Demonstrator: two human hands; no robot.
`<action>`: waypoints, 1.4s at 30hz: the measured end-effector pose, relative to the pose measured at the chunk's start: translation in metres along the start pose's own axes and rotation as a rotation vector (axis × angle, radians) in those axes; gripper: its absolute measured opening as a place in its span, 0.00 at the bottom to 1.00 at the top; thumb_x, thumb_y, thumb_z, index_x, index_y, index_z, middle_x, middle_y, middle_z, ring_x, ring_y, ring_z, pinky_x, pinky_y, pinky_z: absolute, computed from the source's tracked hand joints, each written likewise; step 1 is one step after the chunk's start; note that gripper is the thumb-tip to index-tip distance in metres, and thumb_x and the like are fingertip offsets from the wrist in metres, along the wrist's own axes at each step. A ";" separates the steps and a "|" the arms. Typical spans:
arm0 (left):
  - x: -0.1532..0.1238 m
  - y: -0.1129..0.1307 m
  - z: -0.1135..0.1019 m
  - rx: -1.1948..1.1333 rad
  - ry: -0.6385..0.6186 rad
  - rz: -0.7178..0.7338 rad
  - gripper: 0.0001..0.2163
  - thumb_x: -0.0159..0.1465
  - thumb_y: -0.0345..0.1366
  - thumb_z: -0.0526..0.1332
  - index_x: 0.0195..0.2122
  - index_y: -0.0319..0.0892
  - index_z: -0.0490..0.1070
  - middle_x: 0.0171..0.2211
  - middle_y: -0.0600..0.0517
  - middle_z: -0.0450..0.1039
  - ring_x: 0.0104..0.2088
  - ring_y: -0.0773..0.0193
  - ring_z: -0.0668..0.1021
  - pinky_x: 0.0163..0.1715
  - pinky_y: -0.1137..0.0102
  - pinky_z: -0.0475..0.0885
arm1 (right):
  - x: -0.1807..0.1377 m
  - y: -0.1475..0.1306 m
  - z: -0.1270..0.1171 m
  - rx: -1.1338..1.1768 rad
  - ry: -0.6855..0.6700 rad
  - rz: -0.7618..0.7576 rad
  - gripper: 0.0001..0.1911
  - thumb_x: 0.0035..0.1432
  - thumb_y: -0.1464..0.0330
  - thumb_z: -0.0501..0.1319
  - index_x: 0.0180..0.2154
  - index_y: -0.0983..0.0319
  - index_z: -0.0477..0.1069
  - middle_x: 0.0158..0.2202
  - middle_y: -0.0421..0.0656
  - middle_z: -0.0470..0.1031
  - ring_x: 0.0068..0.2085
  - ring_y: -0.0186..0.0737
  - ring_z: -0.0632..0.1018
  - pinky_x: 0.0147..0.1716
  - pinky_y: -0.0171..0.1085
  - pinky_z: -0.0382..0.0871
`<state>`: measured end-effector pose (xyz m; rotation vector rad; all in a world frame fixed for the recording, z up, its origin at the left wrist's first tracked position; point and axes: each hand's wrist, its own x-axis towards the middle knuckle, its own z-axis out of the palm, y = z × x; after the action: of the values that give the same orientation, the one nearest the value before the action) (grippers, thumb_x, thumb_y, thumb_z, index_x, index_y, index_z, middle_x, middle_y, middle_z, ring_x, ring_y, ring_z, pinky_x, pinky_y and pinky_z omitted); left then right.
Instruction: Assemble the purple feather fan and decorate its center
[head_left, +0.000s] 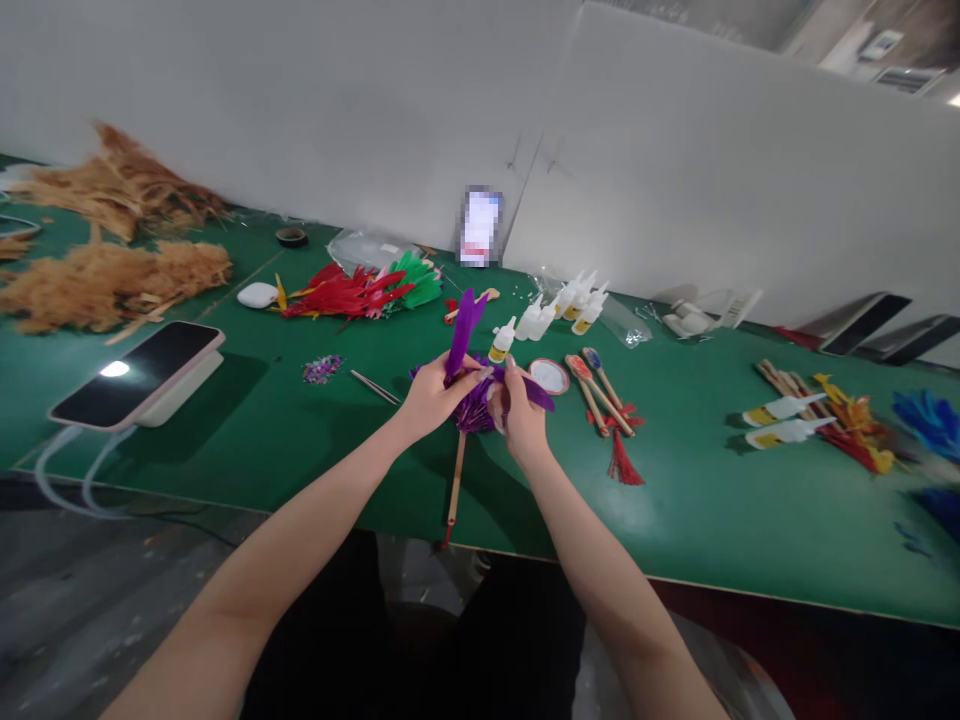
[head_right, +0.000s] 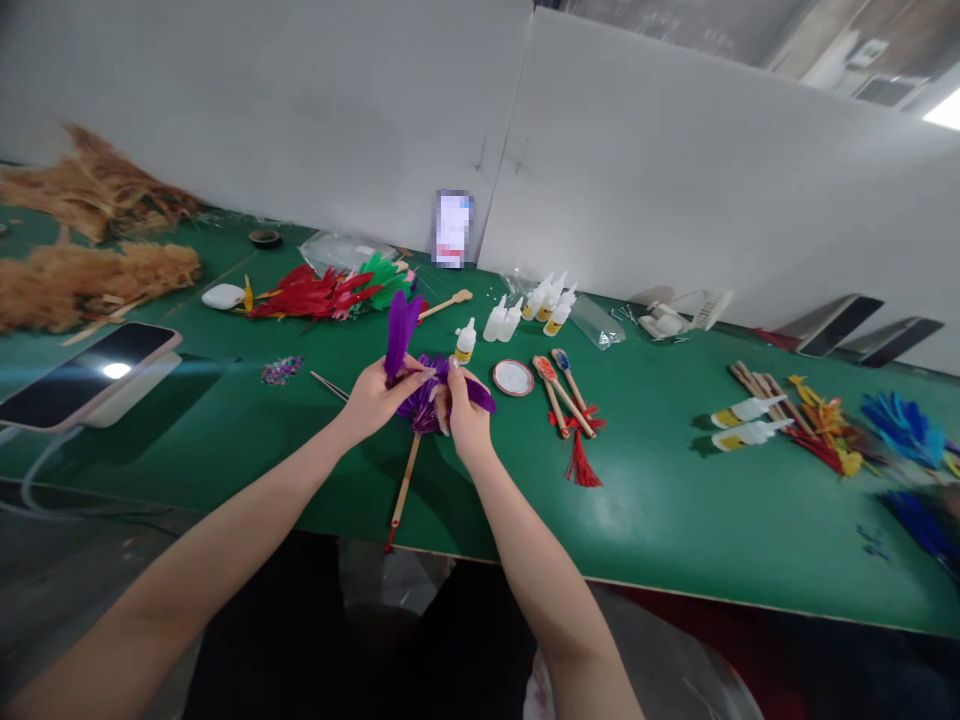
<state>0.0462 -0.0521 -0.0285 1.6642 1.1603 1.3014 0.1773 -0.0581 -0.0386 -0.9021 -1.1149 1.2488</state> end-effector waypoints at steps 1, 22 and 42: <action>0.000 0.001 0.000 0.008 0.004 0.001 0.10 0.60 0.43 0.60 0.32 0.41 0.71 0.27 0.53 0.71 0.29 0.65 0.74 0.33 0.69 0.69 | 0.000 0.000 0.000 -0.010 -0.009 0.001 0.28 0.60 0.50 0.52 0.16 0.59 0.57 0.07 0.32 0.54 0.09 0.26 0.55 0.09 0.32 0.46; 0.003 0.011 -0.005 -0.593 -0.149 -0.371 0.17 0.51 0.43 0.69 0.27 0.41 0.61 0.15 0.63 0.51 0.15 0.77 0.54 0.16 0.75 0.46 | 0.000 -0.009 -0.013 -0.217 0.110 -0.364 0.05 0.53 0.66 0.65 0.31 0.60 0.74 0.24 0.39 0.78 0.20 0.35 0.77 0.22 0.35 0.73; 0.004 0.015 -0.012 -0.508 -0.236 -0.383 0.13 0.49 0.36 0.69 0.24 0.41 0.62 0.14 0.64 0.49 0.15 0.77 0.52 0.17 0.74 0.46 | 0.006 -0.017 -0.012 -0.083 0.112 -0.083 0.17 0.43 0.57 0.70 0.22 0.62 0.69 0.14 0.36 0.71 0.13 0.30 0.68 0.12 0.31 0.62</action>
<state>0.0383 -0.0539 -0.0105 1.1220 0.8613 1.0147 0.1936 -0.0539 -0.0245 -0.9669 -1.1096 1.0782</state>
